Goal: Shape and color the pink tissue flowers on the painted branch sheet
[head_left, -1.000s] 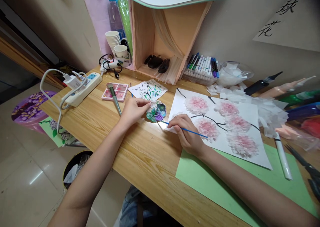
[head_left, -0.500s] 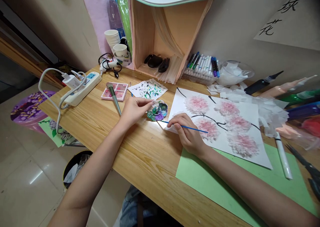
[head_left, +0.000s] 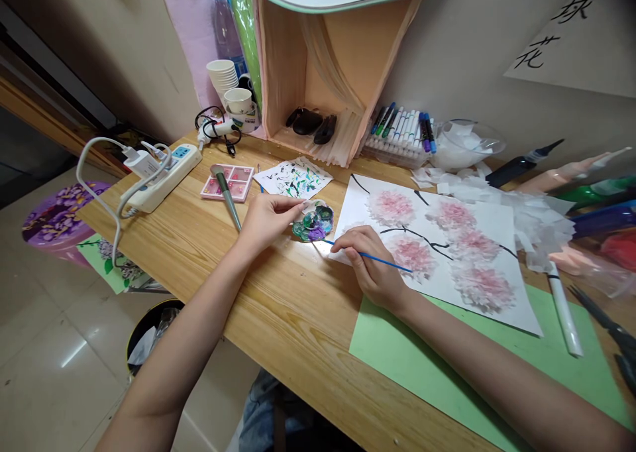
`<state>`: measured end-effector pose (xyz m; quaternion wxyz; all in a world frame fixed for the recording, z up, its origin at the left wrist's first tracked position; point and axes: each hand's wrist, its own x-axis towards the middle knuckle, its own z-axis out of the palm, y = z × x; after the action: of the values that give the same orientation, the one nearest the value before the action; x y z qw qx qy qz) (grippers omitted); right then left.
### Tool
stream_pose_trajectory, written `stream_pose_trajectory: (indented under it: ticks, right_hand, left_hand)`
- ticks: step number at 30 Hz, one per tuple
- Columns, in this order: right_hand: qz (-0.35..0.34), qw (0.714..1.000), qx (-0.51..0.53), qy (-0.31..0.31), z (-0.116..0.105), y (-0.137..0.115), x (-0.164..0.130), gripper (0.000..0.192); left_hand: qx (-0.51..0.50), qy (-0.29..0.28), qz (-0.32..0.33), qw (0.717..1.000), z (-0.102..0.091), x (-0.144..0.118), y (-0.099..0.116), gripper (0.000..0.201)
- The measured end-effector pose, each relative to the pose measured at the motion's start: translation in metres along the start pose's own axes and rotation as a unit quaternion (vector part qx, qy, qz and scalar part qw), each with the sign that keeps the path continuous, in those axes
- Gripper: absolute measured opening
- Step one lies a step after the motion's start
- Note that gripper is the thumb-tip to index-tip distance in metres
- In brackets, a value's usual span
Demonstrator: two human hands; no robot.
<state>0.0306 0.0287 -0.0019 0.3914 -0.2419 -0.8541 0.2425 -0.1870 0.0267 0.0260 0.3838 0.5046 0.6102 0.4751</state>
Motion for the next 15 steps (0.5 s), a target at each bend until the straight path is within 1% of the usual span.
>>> stream_pose_trajectory:
  ticks: [1,5,8,10,12,15]
  right_hand:
    - [0.001,1.000,0.001,-0.003,0.0001,0.0001,0.0002,0.025]
    - [0.014,0.999,-0.010,0.028,0.0005,0.0005,0.0007,0.027]
    - [0.009,1.000,-0.003,0.007,0.0007,0.0010,0.0007,0.027]
    - [0.008,1.000,-0.016,0.019,0.0008,0.0012,0.0007,0.026]
    - [-0.003,0.999,-0.032,0.033,0.0010,0.0012,0.0007,0.023]
    - [-0.035,0.999,-0.024,0.009,0.0010,0.0009,0.0008,0.021]
  left_hand:
    - [0.002,0.000,0.001,1.000,0.0002,0.0002,-0.0005,0.043]
    - [0.013,0.006,-0.001,1.000,0.0005,0.0007,-0.0022,0.043]
    - [0.013,0.004,-0.003,1.000,0.0002,0.0010,-0.0027,0.044]
    - [0.014,0.005,-0.004,1.000,0.0001,0.0012,-0.0027,0.044]
    - [0.019,0.010,-0.007,1.000,0.0000,0.0012,-0.0023,0.042]
    - [0.030,0.015,-0.009,0.999,-0.0002,0.0012,-0.0013,0.038]
